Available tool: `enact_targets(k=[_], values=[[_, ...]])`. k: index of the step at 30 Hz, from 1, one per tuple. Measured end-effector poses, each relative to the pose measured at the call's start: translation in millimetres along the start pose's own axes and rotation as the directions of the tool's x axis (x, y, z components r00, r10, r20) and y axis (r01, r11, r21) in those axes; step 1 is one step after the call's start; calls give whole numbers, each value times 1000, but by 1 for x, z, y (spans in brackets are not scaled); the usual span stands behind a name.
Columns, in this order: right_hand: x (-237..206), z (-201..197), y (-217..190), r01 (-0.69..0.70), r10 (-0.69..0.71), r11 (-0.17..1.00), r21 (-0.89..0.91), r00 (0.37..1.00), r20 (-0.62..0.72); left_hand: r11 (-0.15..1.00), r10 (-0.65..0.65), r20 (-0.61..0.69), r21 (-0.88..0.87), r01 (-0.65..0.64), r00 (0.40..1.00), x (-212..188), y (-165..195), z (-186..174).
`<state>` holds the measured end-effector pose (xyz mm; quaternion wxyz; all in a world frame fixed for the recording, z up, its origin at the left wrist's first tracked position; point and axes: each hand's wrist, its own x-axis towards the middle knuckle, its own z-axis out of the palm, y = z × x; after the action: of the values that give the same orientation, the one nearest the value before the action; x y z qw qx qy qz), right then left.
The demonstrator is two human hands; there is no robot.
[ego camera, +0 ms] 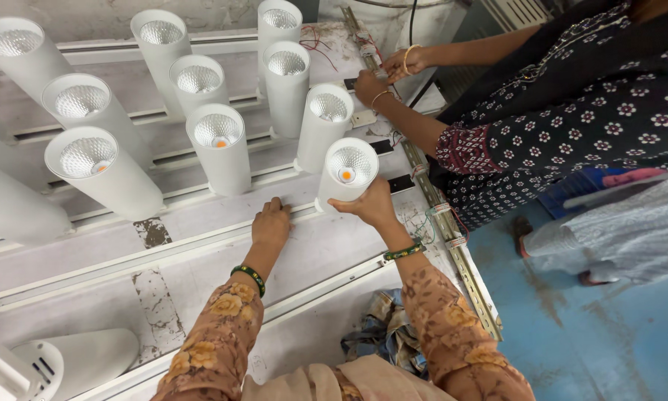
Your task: The person places white cylindrical light fixtures into slots on a metal rack. They handle each fixture by hand, aligning and seating it into the rack. A coworker works nearby on wiring.
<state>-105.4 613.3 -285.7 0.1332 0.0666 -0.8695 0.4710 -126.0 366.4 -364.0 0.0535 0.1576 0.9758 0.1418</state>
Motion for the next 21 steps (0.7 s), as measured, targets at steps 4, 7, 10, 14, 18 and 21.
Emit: enact_targets(k=[4, 7, 10, 14, 18, 21], values=[[-2, -13, 10, -53, 53, 999, 2, 998, -26, 1000, 9, 9, 22, -10, 1000, -2, -1, -1], [-4, -13, 13, -66, 67, 997, 33, 997, -30, 1000, 7, 3, 4, -7, 1000, -3, 0, -1], [-5, 4, 4, -37, 38, 999, 17, 999, -18, 1000, 17, -15, -3, -17, 1000, -3, 1, 0], [-8, 9, -11, -106, 106, 994, 1, 994, 15, 999, 33, -25, 10, -33, 999, -4, 1, -1], [-7, 4, -8, -119, 120, 983, 142, 993, -1, 1000, 25, -21, -7, -25, 999, -5, 1, -5], [-4, 3, 7, -206, 215, 957, 207, 976, -22, 1000, 19, -4, -9, -19, 1000, -5, 1, -9]])
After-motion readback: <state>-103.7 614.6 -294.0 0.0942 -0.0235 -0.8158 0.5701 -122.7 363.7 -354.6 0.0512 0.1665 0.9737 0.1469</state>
